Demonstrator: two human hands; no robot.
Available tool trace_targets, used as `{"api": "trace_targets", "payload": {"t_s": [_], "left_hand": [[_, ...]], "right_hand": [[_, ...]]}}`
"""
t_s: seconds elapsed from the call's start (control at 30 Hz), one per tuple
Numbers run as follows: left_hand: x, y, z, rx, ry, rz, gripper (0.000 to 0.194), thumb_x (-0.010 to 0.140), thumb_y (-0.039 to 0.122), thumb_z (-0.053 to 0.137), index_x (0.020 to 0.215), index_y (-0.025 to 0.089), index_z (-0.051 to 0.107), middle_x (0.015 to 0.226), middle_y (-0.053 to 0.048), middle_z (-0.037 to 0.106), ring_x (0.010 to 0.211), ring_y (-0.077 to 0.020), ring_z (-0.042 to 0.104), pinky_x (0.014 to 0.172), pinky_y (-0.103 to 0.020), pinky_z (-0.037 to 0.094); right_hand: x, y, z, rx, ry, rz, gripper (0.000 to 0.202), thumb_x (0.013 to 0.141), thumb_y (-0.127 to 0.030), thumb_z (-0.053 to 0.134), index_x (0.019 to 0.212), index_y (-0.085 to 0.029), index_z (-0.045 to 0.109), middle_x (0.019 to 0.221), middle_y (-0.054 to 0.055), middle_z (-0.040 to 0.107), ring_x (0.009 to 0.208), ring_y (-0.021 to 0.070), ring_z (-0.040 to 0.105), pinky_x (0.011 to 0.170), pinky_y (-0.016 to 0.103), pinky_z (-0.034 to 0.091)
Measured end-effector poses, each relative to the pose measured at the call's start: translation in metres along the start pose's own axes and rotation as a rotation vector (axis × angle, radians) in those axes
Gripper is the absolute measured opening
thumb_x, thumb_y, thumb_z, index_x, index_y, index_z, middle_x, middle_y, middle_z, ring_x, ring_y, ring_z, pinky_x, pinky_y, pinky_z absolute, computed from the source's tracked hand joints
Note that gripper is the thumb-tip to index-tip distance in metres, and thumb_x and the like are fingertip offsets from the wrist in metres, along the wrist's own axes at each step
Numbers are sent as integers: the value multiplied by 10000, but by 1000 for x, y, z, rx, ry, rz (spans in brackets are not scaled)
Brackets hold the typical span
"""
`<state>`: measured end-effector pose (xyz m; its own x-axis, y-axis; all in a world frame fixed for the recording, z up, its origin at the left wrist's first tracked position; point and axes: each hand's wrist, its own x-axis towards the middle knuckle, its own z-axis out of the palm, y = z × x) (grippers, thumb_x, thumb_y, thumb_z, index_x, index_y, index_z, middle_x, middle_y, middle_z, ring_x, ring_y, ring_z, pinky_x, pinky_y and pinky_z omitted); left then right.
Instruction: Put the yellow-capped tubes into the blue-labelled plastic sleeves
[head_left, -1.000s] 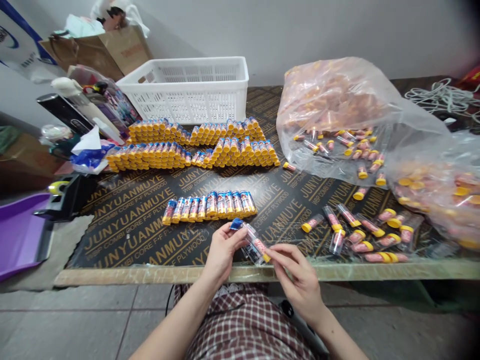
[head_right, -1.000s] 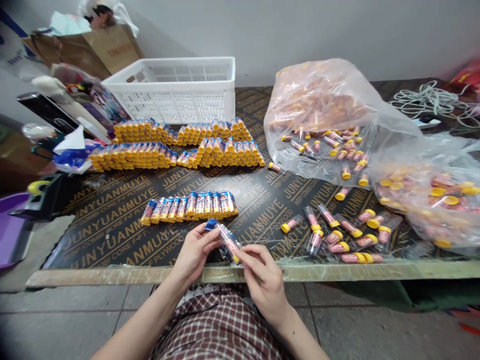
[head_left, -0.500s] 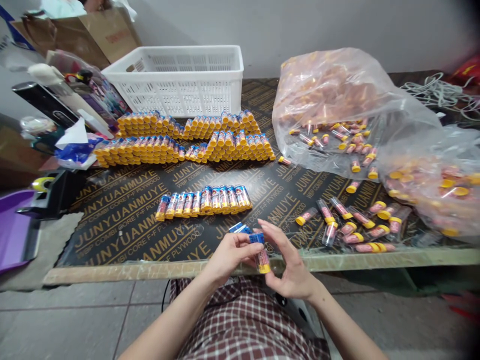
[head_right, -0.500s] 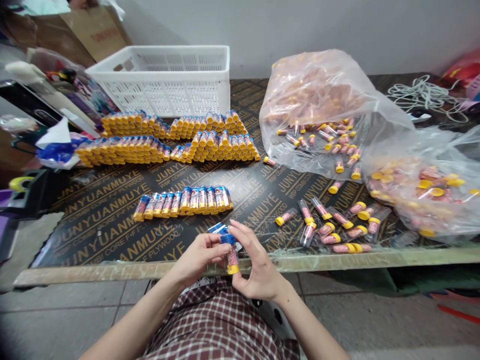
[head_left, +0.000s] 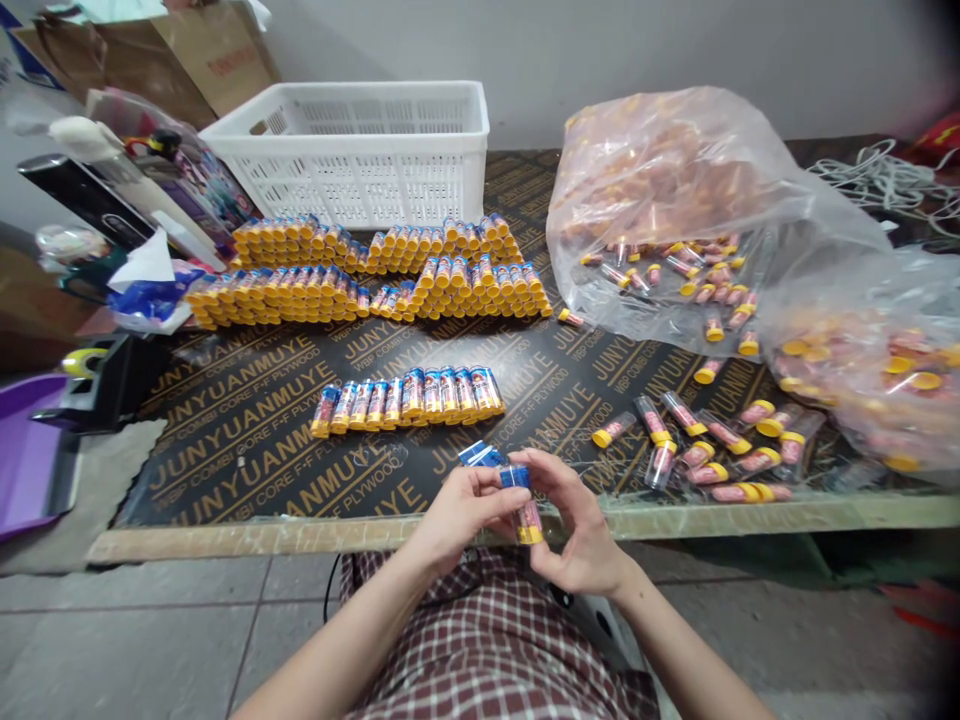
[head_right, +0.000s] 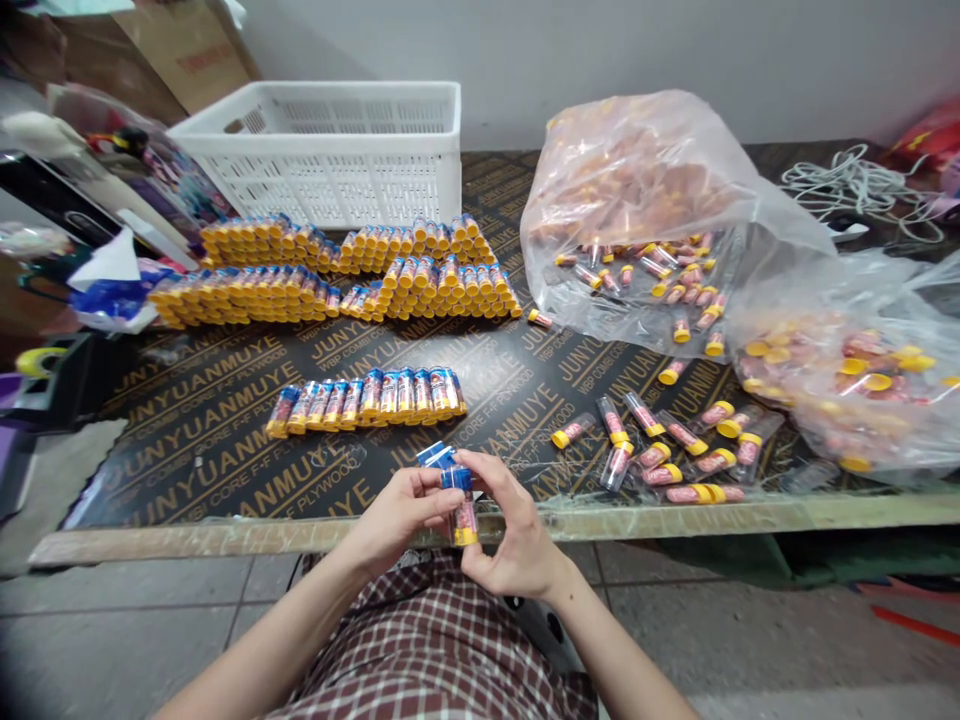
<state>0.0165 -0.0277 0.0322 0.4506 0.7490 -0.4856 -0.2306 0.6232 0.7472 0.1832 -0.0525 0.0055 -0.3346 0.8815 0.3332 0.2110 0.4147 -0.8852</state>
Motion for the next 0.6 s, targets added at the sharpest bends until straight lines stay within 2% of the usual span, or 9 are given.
{"api": "trace_targets", "payload": {"t_s": [0.27,0.33,0.4,0.47,0.53,0.6], "left_hand": [[0,-2,1,-22,31,29,305,635,365,778,775,104,705,672,-48,666,554,-103,577,549,-214,461],[0,5,-3,9,47,52,298,641,372,770,771,111,704,672,-50,672,556,-108,583,553,-217,460],[0,20,-14,106,106,112,288,652,384,753,733,114,698,667,-60,679,558,-121,592,557,-228,461],[0,42,-33,277,262,229,296,652,409,740,677,120,681,640,-66,679,540,-133,591,550,-241,454],[3,66,-58,503,542,382,317,620,440,748,670,137,671,599,-53,668,511,-139,572,529,-247,431],[9,85,-84,776,818,458,355,585,481,755,687,149,684,586,-51,661,548,-164,584,540,-259,414]], "right_hand": [[5,0,6,53,21,2,872,616,-24,516,1419,-243,256,1369,103,440,1231,255,487,1023,413,443],[9,-1,9,75,16,10,866,661,-29,522,1438,-252,212,1403,108,412,1248,252,474,1030,424,435],[13,-2,8,85,12,4,857,717,-56,531,1455,-269,151,1471,114,317,1267,256,454,1042,455,416],[15,0,3,63,34,-3,846,759,-98,544,1462,-285,110,1520,112,212,1285,267,432,1064,499,373],[15,4,-5,17,84,8,830,785,-142,558,1463,-294,103,1527,107,192,1290,275,422,1078,529,337],[14,10,-14,-39,139,47,805,800,-183,573,1461,-294,126,1509,107,240,1274,273,438,1075,529,341]]}}
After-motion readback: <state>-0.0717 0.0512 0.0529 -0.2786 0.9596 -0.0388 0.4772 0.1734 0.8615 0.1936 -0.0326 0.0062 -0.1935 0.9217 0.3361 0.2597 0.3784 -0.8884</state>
